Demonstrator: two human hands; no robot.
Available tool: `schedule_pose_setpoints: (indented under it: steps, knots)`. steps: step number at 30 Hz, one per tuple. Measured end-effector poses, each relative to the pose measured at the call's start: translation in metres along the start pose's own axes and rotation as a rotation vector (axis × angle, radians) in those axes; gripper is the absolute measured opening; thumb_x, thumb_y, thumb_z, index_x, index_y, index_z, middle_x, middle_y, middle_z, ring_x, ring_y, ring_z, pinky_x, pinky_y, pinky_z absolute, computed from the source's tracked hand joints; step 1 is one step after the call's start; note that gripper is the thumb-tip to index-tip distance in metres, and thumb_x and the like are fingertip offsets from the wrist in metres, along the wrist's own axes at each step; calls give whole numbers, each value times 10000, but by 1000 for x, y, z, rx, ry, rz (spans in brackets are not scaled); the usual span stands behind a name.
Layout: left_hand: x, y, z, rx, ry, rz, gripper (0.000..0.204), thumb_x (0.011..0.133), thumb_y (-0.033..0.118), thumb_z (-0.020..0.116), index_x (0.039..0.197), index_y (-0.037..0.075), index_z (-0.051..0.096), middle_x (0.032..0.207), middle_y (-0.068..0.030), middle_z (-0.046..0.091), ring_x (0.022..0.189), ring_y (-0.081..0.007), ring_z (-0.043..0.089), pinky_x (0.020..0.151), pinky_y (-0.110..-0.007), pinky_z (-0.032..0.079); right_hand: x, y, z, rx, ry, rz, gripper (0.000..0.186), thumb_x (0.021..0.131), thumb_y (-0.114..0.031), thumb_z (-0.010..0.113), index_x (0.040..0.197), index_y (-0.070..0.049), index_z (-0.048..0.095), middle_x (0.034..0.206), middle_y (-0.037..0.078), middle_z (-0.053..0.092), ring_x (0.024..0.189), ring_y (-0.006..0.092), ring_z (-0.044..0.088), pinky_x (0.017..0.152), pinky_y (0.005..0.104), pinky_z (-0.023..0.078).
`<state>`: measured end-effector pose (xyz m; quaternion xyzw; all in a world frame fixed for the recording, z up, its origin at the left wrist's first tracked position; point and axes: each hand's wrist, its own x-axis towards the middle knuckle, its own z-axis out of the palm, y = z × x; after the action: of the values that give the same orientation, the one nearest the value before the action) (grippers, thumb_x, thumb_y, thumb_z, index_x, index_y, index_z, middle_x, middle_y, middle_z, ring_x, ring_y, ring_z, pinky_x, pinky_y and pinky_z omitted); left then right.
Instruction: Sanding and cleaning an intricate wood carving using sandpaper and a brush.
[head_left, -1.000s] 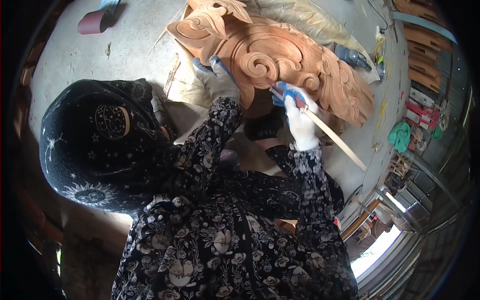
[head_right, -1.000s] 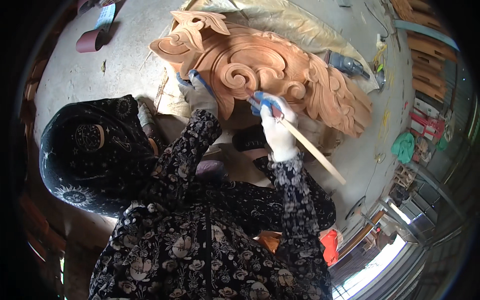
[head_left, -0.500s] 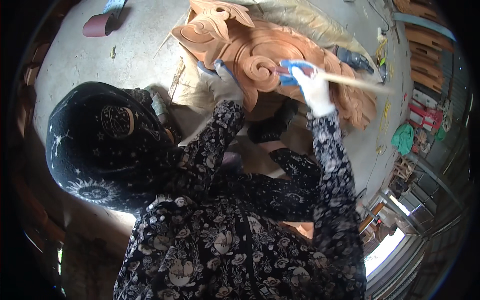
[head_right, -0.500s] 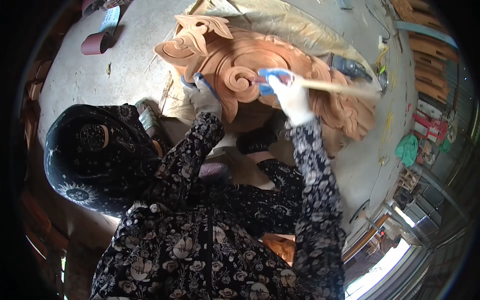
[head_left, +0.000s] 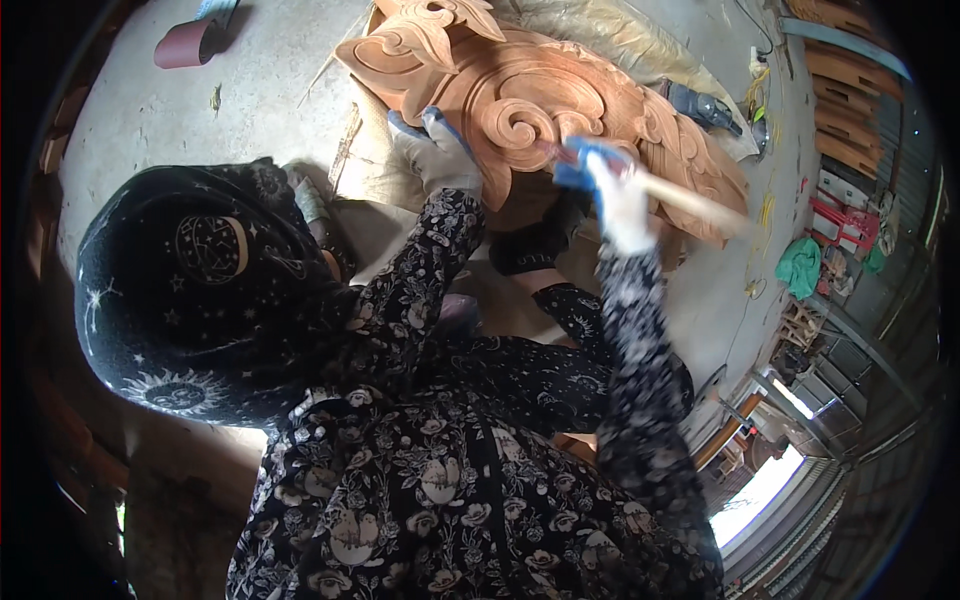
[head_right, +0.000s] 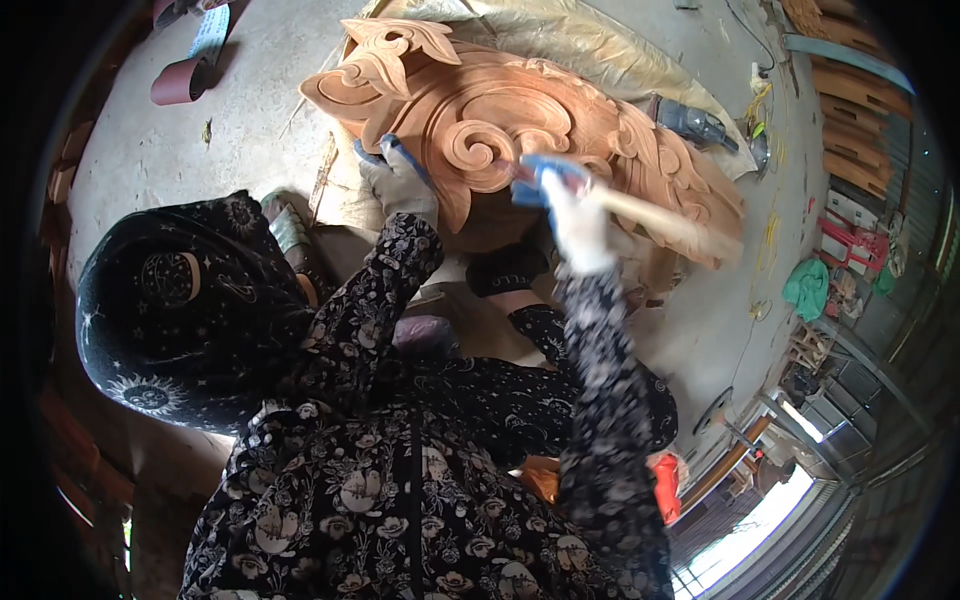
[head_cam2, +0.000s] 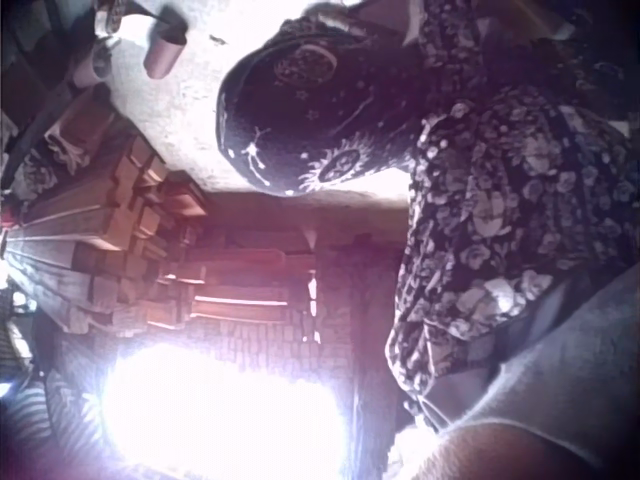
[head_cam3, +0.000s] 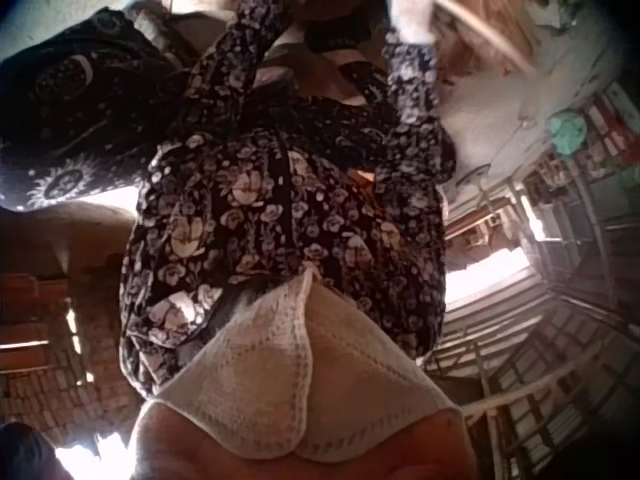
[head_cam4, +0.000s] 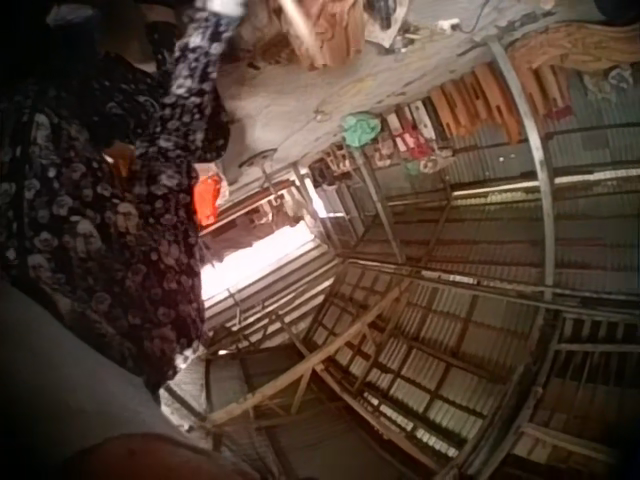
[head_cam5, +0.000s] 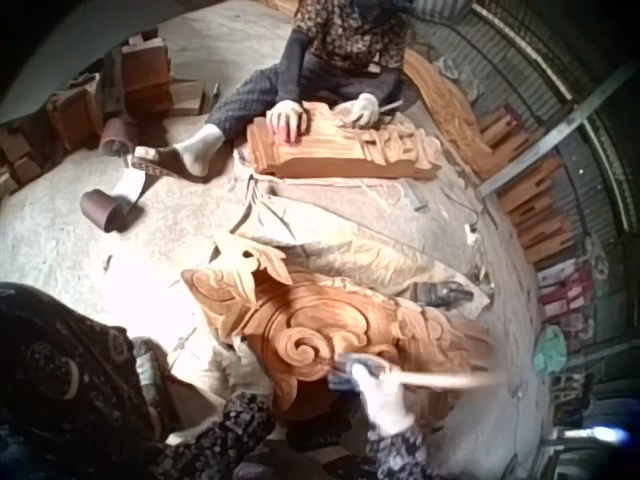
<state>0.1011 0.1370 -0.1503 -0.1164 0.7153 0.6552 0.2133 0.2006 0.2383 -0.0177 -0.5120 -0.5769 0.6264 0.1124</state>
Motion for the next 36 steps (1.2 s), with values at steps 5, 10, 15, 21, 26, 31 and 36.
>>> schedule_pose_setpoints:
  steps: [5,10,15,21,26,31,36]
  knots:
    - [-1,6,7,4,-73,175,580,928,211,514,1357,-109,291,1296,-302,434,1195,-371,456,1006,-386,370,-16,-26,-24,-236,27,68,210,924,-81,527,1018,80,623,926,150,682,785,213,684,687,291,566]
    - [4,2,1,33,33,-49,573,941,207,500,1372,-95,274,1321,-289,415,1212,-363,435,1038,-385,334,26,-4,-18,-31,-265,-84,204,918,-66,527,1038,77,607,1010,132,669,830,218,673,729,328,566]
    - [-9,5,0,35,-55,82,566,941,215,506,1376,-73,286,1318,-285,423,1219,-350,435,1033,-380,338,-40,50,-19,149,159,-125,201,926,-33,497,1076,58,595,1040,162,657,863,237,671,735,359,580]
    - [-29,34,16,76,38,186,585,918,245,543,1370,-55,325,1253,-269,506,1073,-375,554,949,-389,427,-119,49,-1,-36,81,-42,172,894,17,505,1023,75,602,1054,149,647,823,203,671,726,315,576]
    - [-25,51,19,91,-17,146,566,940,245,511,1369,-67,314,1298,-278,456,1166,-337,500,982,-368,410,-77,5,35,-89,478,-515,189,888,-3,537,1068,-12,594,960,102,643,804,198,648,680,311,527]
    - [-11,41,2,38,27,128,569,941,244,501,1383,-48,294,1313,-276,435,1186,-340,478,986,-378,404,-94,27,96,-708,366,-469,282,808,0,593,1069,-102,624,1068,156,570,884,302,621,790,331,504]
    - [-2,1,-19,85,-25,17,619,944,297,483,1391,-63,250,1351,-285,394,1218,-367,441,1015,-397,362,-90,81,75,2,317,-394,212,845,47,558,1041,-3,620,915,101,645,778,191,638,711,273,511]
